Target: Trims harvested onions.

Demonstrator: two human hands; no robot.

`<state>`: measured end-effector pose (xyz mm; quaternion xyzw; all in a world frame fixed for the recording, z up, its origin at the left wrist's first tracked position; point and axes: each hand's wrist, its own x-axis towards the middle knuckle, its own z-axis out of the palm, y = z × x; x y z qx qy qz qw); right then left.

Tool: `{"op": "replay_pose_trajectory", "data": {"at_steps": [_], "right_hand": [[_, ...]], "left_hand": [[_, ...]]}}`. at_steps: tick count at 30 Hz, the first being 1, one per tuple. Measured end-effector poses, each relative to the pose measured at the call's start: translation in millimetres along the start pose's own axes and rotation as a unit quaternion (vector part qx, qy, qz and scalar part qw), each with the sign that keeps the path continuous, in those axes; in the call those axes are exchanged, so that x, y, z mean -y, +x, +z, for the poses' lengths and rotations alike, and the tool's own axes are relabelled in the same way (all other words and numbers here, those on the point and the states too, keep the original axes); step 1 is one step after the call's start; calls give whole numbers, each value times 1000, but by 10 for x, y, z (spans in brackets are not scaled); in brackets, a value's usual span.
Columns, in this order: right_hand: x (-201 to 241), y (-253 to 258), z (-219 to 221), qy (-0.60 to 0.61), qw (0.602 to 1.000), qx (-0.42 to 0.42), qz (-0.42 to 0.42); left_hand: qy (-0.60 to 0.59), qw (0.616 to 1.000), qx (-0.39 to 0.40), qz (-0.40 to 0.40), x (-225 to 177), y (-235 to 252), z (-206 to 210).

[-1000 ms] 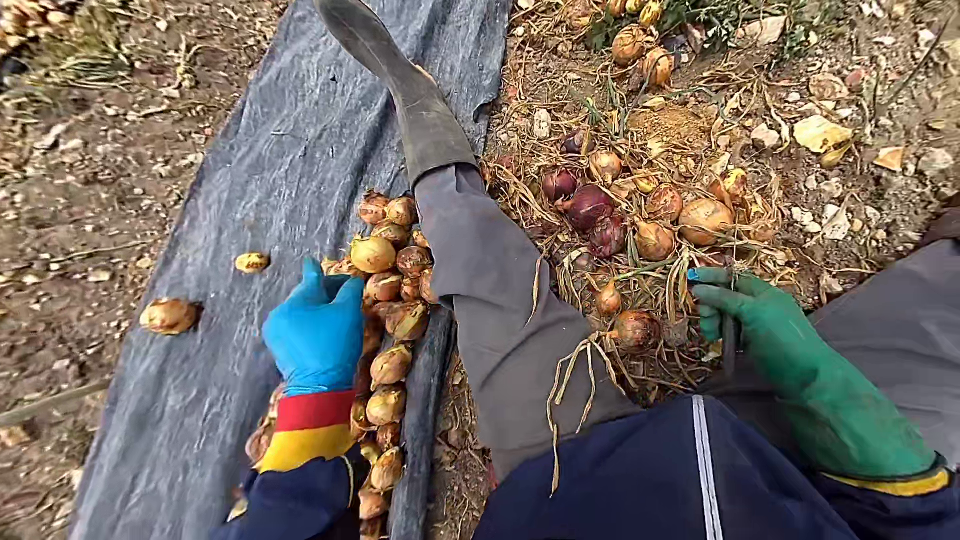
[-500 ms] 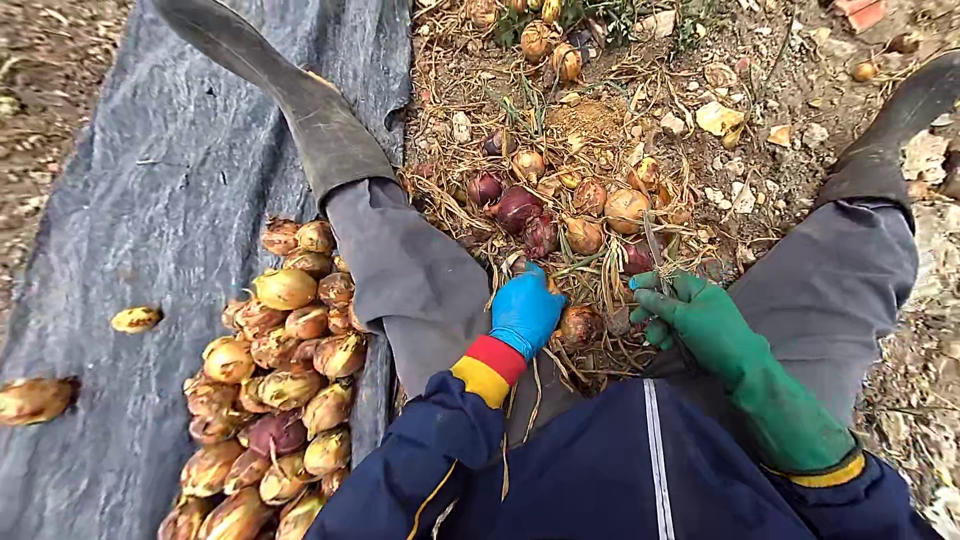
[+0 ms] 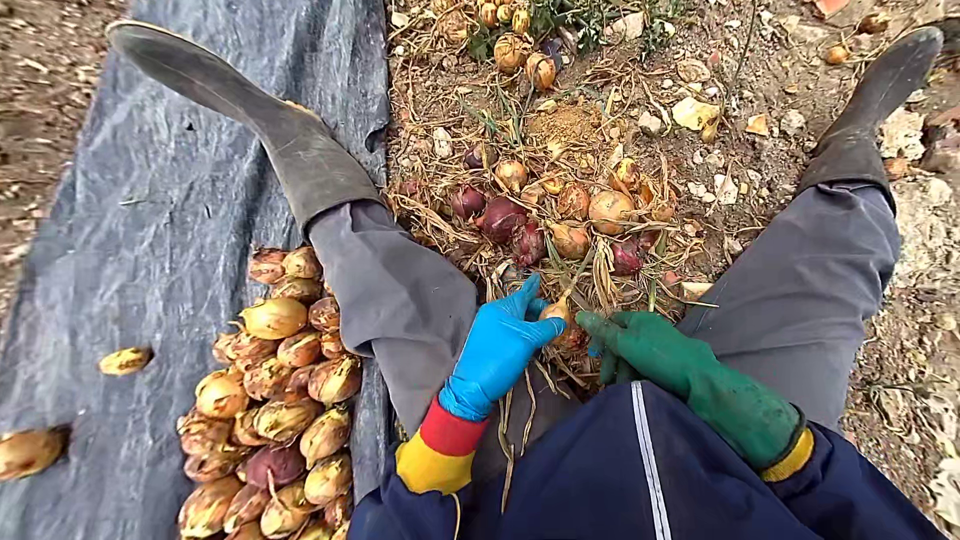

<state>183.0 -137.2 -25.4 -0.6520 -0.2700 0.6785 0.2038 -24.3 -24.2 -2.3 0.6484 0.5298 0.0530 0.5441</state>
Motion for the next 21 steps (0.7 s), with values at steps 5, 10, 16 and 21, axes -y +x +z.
{"op": "replay_pose_trajectory", "data": {"at_steps": [5,10,16,21], "right_hand": [[161,178,106,-23,1000,16,14],[170,239,117,27,999,38,18],[270,-197,-5,133,988,27,-67],[217,-8,64,-68,967,-221,-110]], "left_hand": [[14,999,33,22,96,-43,137],[154,986,19,67,140,40,200],[76,985,-142,-55,144,272,-57],[-510,850,-40,-127,-174,289,-27]]}}
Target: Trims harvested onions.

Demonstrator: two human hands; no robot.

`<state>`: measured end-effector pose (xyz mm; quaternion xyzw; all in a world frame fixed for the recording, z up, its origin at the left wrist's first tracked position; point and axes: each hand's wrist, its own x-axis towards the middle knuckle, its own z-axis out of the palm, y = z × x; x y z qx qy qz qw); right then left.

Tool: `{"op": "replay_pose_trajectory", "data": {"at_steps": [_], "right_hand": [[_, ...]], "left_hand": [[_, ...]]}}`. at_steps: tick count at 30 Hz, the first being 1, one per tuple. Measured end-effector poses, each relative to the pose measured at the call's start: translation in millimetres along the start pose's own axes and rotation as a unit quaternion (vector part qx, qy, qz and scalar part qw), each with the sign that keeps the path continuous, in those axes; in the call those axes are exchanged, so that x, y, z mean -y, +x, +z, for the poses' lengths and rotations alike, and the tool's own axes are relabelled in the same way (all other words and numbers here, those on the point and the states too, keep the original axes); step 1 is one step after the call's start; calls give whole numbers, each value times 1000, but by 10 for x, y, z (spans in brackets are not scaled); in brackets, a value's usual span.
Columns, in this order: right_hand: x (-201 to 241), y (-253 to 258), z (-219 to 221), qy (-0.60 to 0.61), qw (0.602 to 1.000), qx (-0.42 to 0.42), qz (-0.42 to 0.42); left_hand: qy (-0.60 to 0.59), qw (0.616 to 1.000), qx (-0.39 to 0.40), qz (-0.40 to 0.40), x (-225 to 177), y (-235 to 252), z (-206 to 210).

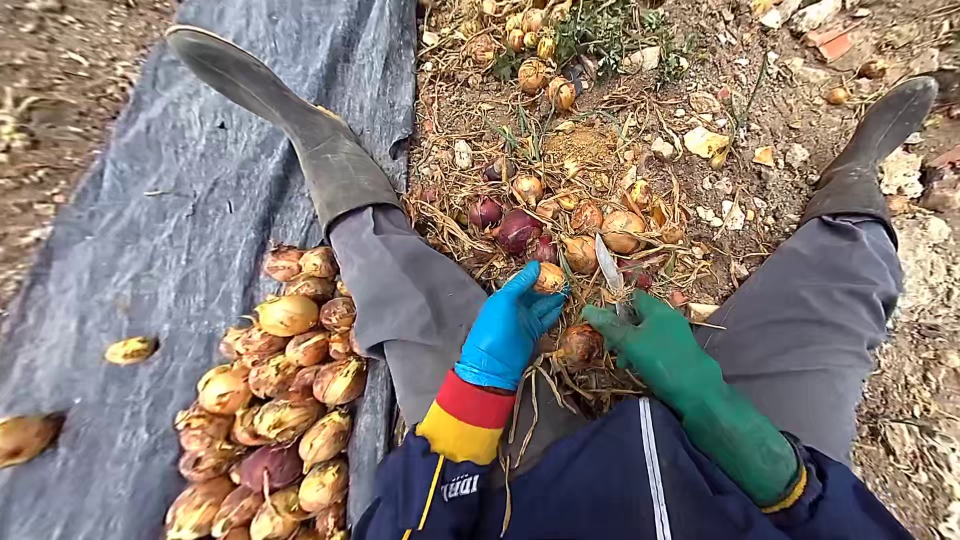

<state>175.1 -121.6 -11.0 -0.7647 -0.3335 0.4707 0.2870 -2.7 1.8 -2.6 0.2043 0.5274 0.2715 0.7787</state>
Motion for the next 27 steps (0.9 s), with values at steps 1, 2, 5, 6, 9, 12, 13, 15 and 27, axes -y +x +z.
{"op": "replay_pose_trajectory", "data": {"at_steps": [1,2,5,6,9,12,13,15,27], "right_hand": [[16,10,53,-33,999,-30,-2],[48,9,89,-47,997,-53,-4],[102,-4,125,-66,993,-98,-27],[106,-8,123,-66,991,-110,-36],[60,37,137,-38,990,-125,-55],[-21,111,186,-15,990,-128,-63],[-48,124,193,-12,989,-129,-67],[-65,128,177,-14,990,-123,-74],[425,88,307,201,975,70,66]], "left_hand": [[-24,1000,7,-1,56,-38,84],[-36,999,12,6,116,-76,178],[-61,997,37,37,328,-171,385],[-68,996,43,43,390,-180,428],[-75,995,43,54,523,-166,483],[-73,995,46,52,591,-124,457],[-73,995,48,48,619,-109,449],[-79,995,45,44,681,-67,439],[148,961,-75,222,390,-238,124]]}}
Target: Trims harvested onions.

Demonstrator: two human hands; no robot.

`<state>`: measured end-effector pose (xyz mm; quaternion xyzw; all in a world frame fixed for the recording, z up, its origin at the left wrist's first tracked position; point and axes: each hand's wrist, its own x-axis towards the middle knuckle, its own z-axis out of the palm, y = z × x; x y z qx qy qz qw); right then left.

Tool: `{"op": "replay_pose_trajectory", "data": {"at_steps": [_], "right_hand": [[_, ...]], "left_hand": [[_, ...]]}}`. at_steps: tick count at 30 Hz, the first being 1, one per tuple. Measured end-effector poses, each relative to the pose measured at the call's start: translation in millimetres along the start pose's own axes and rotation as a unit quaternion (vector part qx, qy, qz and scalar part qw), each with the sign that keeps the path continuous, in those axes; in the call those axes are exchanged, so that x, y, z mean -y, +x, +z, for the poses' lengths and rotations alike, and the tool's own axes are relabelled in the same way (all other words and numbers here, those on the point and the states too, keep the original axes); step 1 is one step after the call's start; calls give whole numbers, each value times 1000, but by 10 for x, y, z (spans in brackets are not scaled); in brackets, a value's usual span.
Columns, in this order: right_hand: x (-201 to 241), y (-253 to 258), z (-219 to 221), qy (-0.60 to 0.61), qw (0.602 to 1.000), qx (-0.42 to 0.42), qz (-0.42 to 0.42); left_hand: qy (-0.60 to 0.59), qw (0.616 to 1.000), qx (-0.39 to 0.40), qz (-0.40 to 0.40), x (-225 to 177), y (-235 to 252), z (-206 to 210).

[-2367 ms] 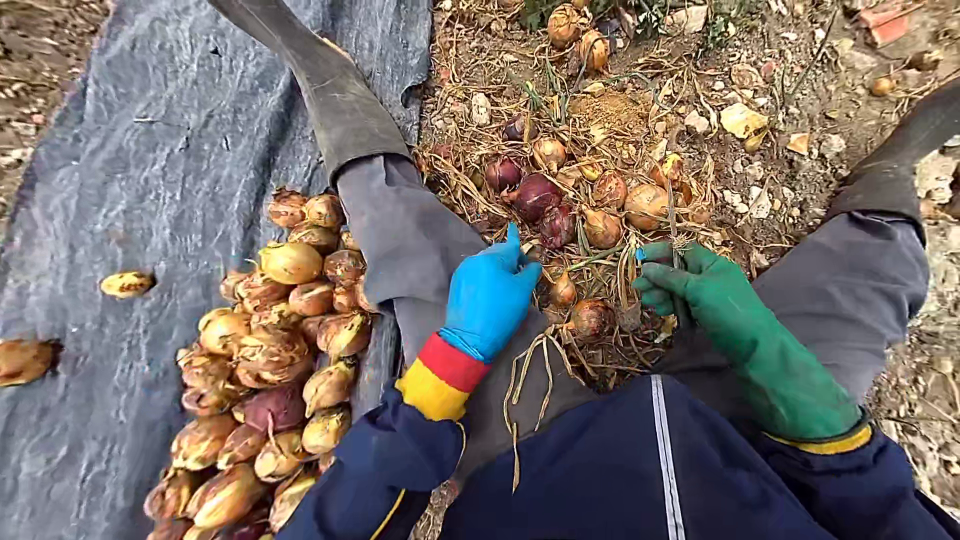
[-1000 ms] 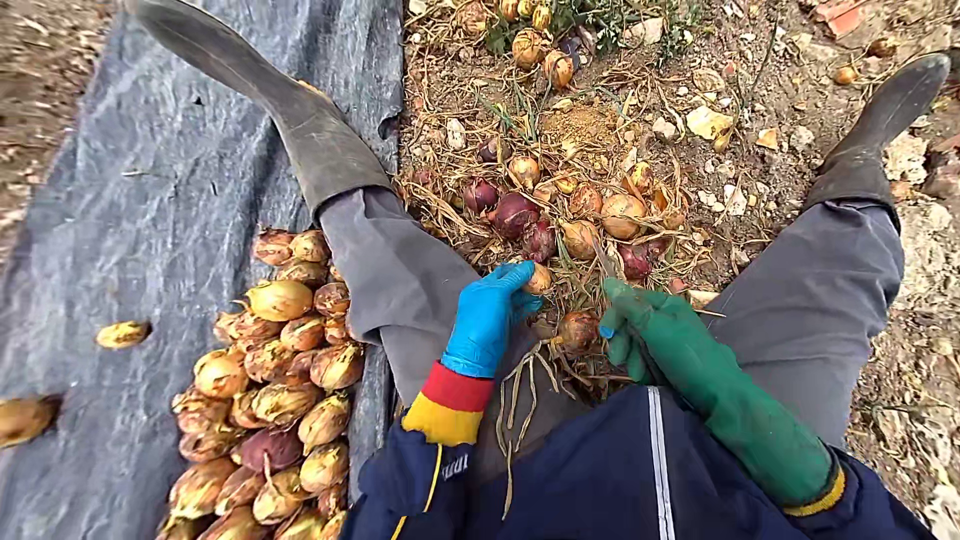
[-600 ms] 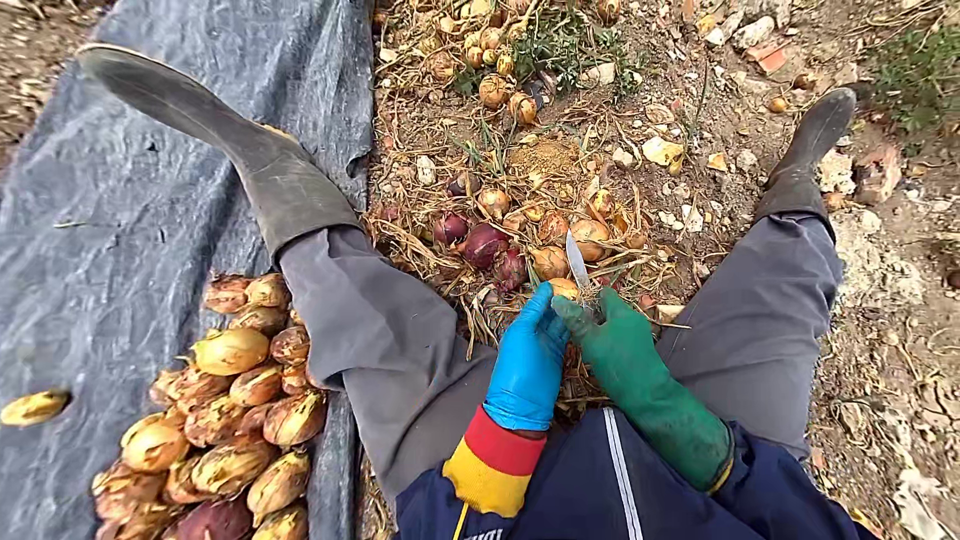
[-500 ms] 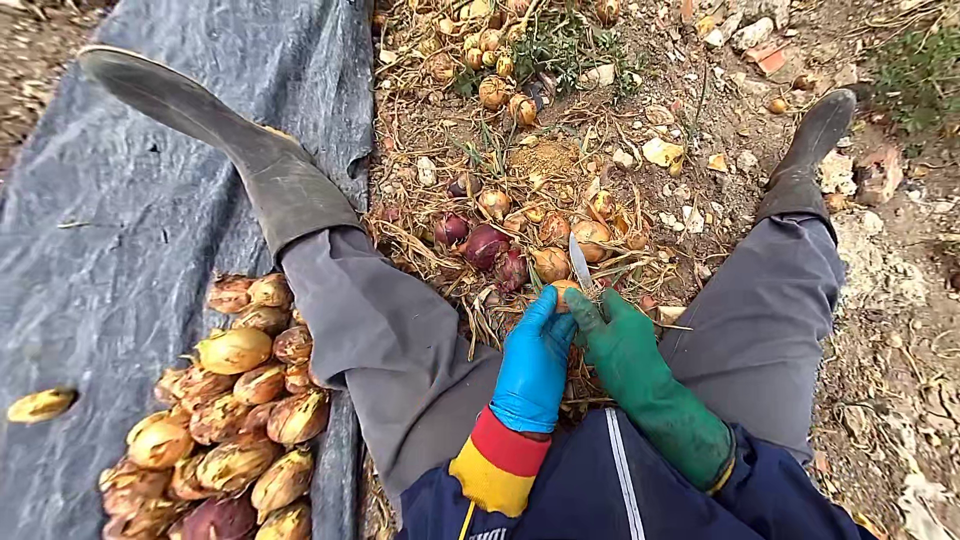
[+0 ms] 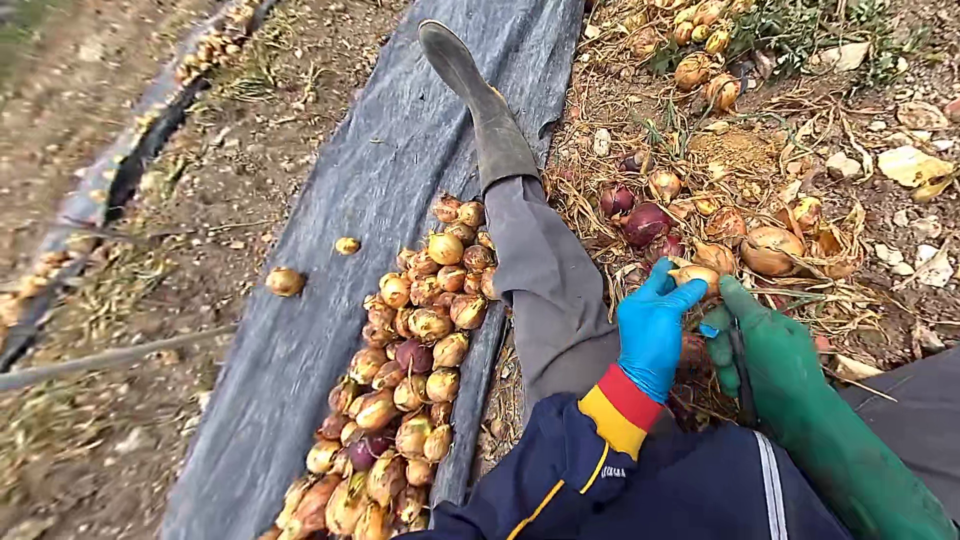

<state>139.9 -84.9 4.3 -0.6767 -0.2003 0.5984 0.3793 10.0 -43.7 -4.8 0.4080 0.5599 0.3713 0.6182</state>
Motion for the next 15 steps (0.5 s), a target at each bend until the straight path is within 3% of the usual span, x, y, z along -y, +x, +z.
{"op": "replay_pose_trajectory", "data": {"at_steps": [3,5,7,9,10,12,15], "right_hand": [[57,-20,-41,4,998,68,-4],[25,6,-134,-17,996,81,-23],[-32,58,-290,-57,995,73,-32],[-45,96,-432,-110,993,33,-34],[-49,113,-494,-132,991,10,-25],[-60,150,-611,-155,988,-19,-8],[-81,147,-706,-152,988,-33,0]], "left_hand": [[-24,994,-94,52,-243,246,-524],[32,973,-195,120,-467,430,-1105],[217,907,-330,148,-709,586,-1683],[378,823,-397,150,-934,674,-2013],[405,806,-398,169,-1009,693,-2042],[406,816,-348,218,-1052,747,-1834],[438,850,-155,248,-829,784,-1265]]}}
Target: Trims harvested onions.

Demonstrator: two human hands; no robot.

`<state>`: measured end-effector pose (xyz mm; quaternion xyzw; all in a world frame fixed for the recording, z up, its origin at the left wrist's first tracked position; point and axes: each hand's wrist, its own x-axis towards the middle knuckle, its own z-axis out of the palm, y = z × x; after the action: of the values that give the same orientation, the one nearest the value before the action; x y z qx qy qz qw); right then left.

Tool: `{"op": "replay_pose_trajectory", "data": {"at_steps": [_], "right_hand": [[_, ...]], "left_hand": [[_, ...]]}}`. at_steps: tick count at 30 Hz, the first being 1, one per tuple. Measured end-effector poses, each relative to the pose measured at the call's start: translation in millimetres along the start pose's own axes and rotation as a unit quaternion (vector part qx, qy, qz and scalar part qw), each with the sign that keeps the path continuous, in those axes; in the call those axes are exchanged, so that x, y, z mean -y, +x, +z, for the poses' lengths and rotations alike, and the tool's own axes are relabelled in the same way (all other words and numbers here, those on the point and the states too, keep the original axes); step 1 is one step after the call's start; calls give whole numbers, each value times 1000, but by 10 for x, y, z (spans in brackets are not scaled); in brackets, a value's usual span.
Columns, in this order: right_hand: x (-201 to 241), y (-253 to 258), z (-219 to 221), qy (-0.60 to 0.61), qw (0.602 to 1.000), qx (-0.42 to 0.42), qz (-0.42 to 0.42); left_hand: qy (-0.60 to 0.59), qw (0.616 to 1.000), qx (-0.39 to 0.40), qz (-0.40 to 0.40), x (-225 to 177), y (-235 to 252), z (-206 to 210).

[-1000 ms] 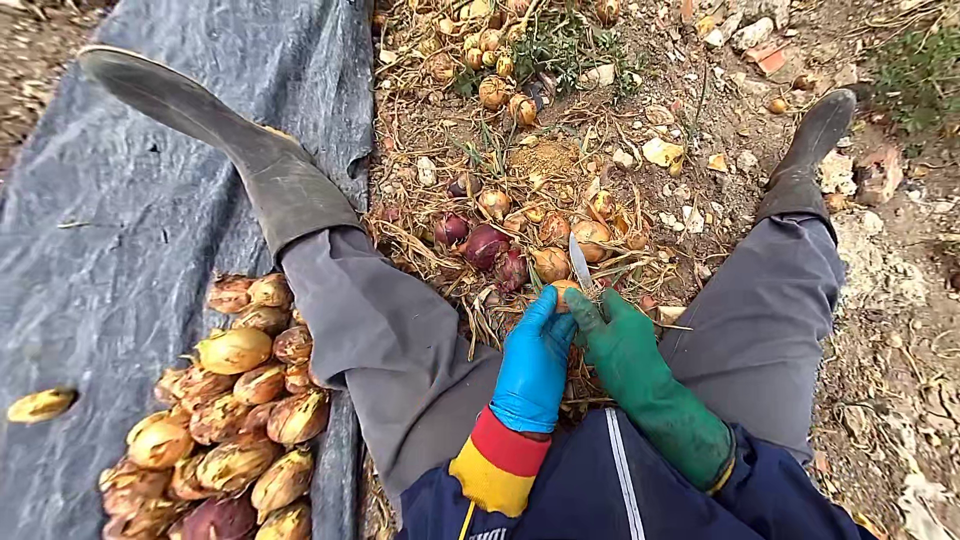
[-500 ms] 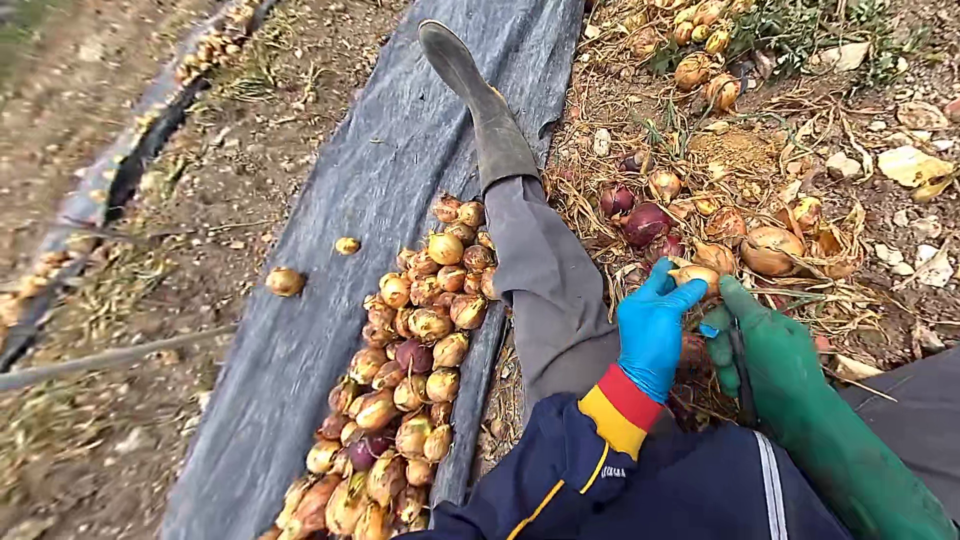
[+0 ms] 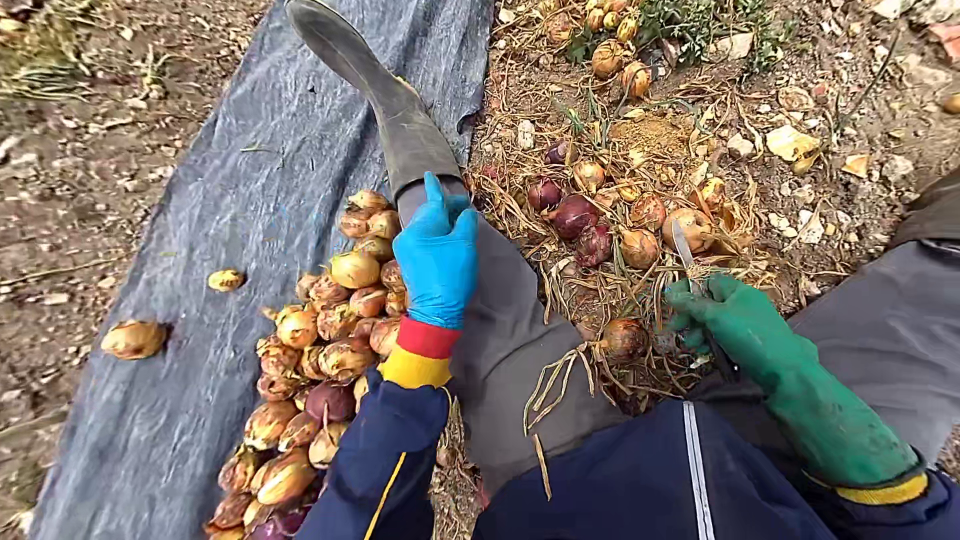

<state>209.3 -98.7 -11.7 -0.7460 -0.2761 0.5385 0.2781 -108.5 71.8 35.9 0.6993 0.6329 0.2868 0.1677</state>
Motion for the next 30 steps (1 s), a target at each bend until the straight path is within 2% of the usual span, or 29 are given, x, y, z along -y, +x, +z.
{"op": "replay_pose_trajectory", "data": {"at_steps": [3,4,7,9,11,13,17,19,22,26,28,30], "right_hand": [[-79,-59,-70,1,1000,-6,-6],[-102,-70,-100,12,1000,-10,-11],[-225,-94,-183,96,994,-45,-3],[-313,-84,-211,152,985,-82,15],[-364,-60,-239,177,978,-104,26],[-385,-58,-267,193,975,-106,26],[-371,-144,-310,179,976,-124,7],[-415,-169,-346,185,974,-132,0],[-523,-144,-353,191,972,-138,-4],[-498,-114,-320,187,972,-140,1],[-452,-124,-317,184,973,-136,-7],[-422,-135,-314,180,974,-135,-20]], "left_hand": [[15,991,128,32,-352,-104,531],[18,990,138,26,-427,-87,634],[2,994,105,8,-537,66,758],[-21,994,103,31,-667,134,836],[-30,988,131,81,-882,137,1024],[18,977,181,110,-1119,125,1281],[94,965,217,116,-1430,110,1722],[136,956,251,70,-1528,107,1802],[169,936,309,4,-1479,138,1958],[157,936,314,-26,-1369,230,2171],[116,944,309,-22,-1306,271,2201],[23,948,316,-41,-1206,341,2176]]}}
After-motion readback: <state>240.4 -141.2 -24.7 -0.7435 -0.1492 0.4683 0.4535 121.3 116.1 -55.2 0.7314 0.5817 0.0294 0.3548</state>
